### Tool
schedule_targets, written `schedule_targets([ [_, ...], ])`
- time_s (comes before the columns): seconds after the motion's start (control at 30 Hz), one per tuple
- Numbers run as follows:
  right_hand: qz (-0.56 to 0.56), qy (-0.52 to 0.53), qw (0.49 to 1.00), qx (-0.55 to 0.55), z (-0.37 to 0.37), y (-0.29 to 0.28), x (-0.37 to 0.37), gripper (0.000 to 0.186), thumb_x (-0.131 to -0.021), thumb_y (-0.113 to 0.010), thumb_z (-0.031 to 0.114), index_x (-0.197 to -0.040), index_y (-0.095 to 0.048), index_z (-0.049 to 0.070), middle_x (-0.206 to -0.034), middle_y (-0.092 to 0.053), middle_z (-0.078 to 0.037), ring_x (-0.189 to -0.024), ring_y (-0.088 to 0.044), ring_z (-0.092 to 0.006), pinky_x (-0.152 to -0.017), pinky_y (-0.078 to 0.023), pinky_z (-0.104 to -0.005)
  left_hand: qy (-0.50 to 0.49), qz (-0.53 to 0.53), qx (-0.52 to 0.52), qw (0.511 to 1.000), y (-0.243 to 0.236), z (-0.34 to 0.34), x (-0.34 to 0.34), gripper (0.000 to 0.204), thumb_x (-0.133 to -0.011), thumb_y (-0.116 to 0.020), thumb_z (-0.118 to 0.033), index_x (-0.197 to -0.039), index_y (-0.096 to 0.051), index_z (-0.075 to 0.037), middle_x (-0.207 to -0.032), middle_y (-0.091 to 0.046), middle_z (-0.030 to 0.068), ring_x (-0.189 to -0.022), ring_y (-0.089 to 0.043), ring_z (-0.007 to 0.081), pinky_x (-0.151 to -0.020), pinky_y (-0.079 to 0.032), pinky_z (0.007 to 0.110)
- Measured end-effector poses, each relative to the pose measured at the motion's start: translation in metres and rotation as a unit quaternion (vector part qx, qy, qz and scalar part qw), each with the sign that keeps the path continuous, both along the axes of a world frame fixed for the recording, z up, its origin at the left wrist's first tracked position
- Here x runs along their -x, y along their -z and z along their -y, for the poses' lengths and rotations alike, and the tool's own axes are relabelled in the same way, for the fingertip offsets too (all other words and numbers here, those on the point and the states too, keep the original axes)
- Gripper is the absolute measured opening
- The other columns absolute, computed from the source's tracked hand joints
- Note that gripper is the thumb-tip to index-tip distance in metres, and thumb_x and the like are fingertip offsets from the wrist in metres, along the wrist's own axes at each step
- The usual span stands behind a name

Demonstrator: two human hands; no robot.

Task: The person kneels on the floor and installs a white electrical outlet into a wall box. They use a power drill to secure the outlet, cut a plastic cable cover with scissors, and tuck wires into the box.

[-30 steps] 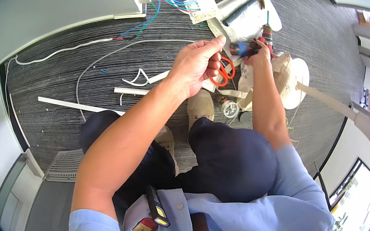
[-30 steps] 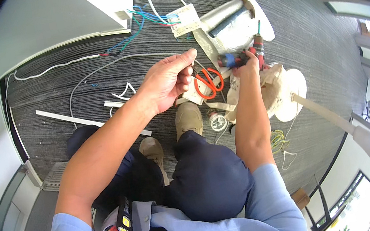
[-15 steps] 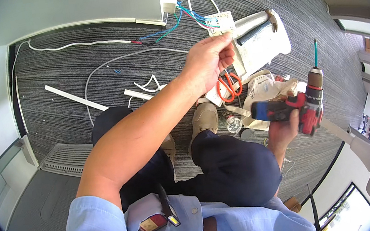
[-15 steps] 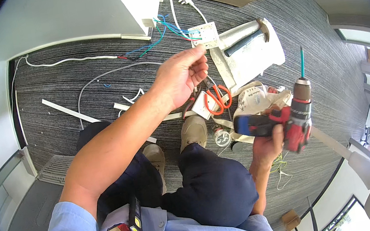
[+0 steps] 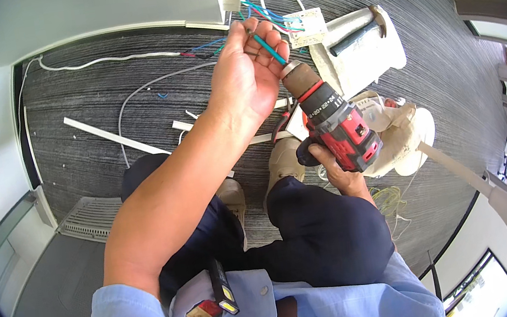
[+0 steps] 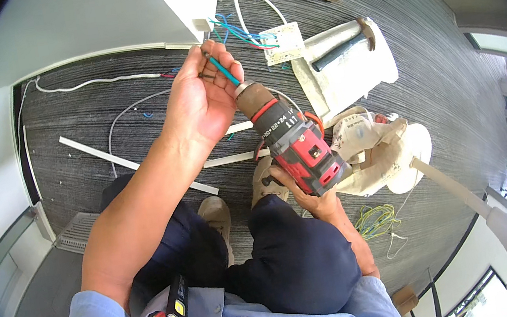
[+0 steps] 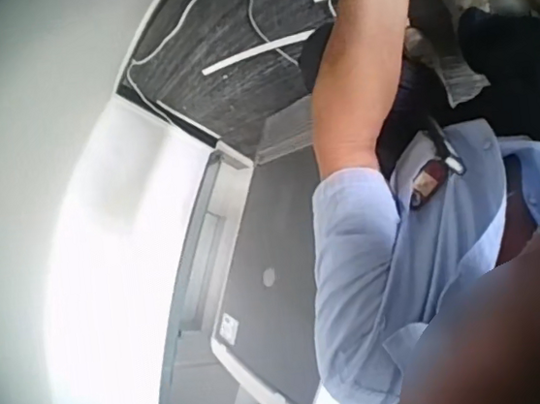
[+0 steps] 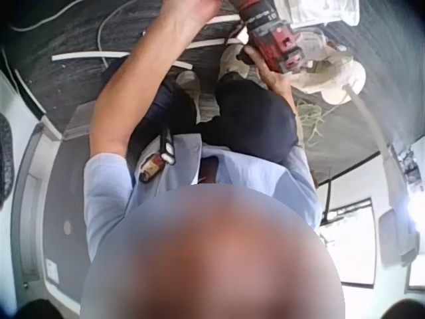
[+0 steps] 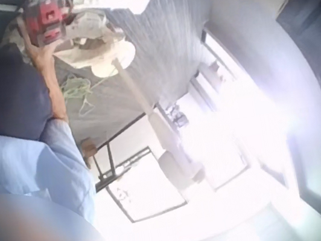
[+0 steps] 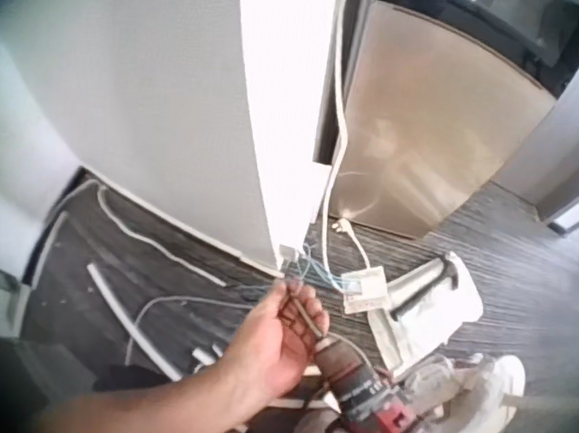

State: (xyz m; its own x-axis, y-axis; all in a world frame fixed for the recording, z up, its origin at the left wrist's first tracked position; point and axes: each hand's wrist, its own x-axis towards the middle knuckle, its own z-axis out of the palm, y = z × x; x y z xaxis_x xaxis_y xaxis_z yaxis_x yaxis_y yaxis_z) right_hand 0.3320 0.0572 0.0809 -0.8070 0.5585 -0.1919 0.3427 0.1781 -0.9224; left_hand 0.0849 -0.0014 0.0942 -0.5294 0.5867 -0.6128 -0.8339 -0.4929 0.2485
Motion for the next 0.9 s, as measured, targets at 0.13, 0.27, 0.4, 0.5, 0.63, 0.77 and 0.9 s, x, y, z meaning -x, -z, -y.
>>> schedule_targets([
  [0.13,-0.007,0.023,0.999,0.042,0.004,0.006,0.0,0.039,-0.088,-0.079,0.004,-0.126,-0.068,0.002,-0.112,-0.072,-0.007,-0.103,-0.067,-0.0191,-0.092,-0.055,-0.0357,-0.012,-0.003,-0.012,1.0,-0.008,0.0,-0.002,0.027,-0.113,-0.044,-0.028,-0.108,-0.059,-0.006,-0.102,-0.071,0.0067,-0.096,-0.072,0.0211,-0.093,-0.06,0.041],
  [0.27,-0.022,0.006,1.0,0.02,0.002,0.005,-0.001,0.038,-0.089,-0.077,0.003,-0.125,-0.067,0.002,-0.11,-0.072,-0.007,-0.101,-0.067,-0.0194,-0.091,-0.056,-0.0359,-0.008,-0.017,0.021,1.0,-0.011,-0.001,-0.002,0.027,-0.113,-0.046,-0.028,-0.109,-0.059,-0.005,-0.103,-0.072,0.0076,-0.097,-0.072,0.0201,-0.096,-0.06,0.042],
  [0.4,-0.03,-0.01,0.999,-0.008,0.001,0.004,0.002,0.035,-0.088,-0.078,0.002,-0.122,-0.069,0.002,-0.107,-0.072,-0.006,-0.097,-0.067,-0.0184,-0.088,-0.055,-0.0345,-0.004,-0.017,0.024,1.0,-0.009,0.0,-0.001,0.025,-0.112,-0.048,-0.027,-0.108,-0.061,-0.006,-0.101,-0.072,0.0064,-0.096,-0.072,0.0186,-0.096,-0.06,0.041],
  [0.5,-0.015,-0.008,1.0,-0.015,0.0,-0.001,0.001,0.032,-0.087,-0.079,0.003,-0.118,-0.071,0.002,-0.105,-0.073,-0.006,-0.095,-0.068,-0.0171,-0.085,-0.055,-0.0341,0.005,-0.043,0.018,0.999,-0.007,0.0,-0.002,0.025,-0.111,-0.051,-0.028,-0.108,-0.062,-0.006,-0.1,-0.072,0.0053,-0.095,-0.072,0.0178,-0.095,-0.06,0.039],
  [0.63,-0.013,-0.02,0.998,-0.056,-0.003,-0.006,0.007,0.029,-0.086,-0.082,0.006,-0.114,-0.072,0.002,-0.102,-0.074,-0.007,-0.093,-0.069,-0.018,-0.083,-0.056,-0.0346,0.033,-0.09,0.051,0.994,-0.007,0.0,-0.002,0.026,-0.11,-0.054,-0.031,-0.108,-0.062,-0.006,-0.1,-0.072,0.0051,-0.095,-0.072,0.0176,-0.094,-0.06,0.039],
  [0.77,0.035,-0.103,0.97,-0.217,-0.011,-0.008,0.022,0.064,-0.084,-0.082,0.01,-0.141,-0.055,-0.001,-0.129,-0.068,-0.018,-0.114,-0.068,-0.0318,-0.099,-0.053,-0.0399,0.046,-0.107,0.105,0.988,-0.004,-0.003,-0.003,0.028,-0.109,-0.055,-0.033,-0.108,-0.061,-0.006,-0.1,-0.071,0.0069,-0.095,-0.072,0.0185,-0.093,-0.061,0.039],
  [0.9,0.033,-0.175,0.966,-0.188,-0.012,0.003,0.032,0.086,-0.074,-0.087,0.019,-0.148,-0.048,-0.001,-0.134,-0.063,-0.023,-0.121,-0.06,-0.0397,-0.105,-0.046,-0.0469,0.09,-0.145,0.162,0.972,0.004,-0.002,-0.008,0.03,-0.109,-0.056,-0.034,-0.109,-0.061,-0.004,-0.094,-0.068,0.0071,-0.083,-0.07,0.0173,-0.08,-0.063,0.036],
])
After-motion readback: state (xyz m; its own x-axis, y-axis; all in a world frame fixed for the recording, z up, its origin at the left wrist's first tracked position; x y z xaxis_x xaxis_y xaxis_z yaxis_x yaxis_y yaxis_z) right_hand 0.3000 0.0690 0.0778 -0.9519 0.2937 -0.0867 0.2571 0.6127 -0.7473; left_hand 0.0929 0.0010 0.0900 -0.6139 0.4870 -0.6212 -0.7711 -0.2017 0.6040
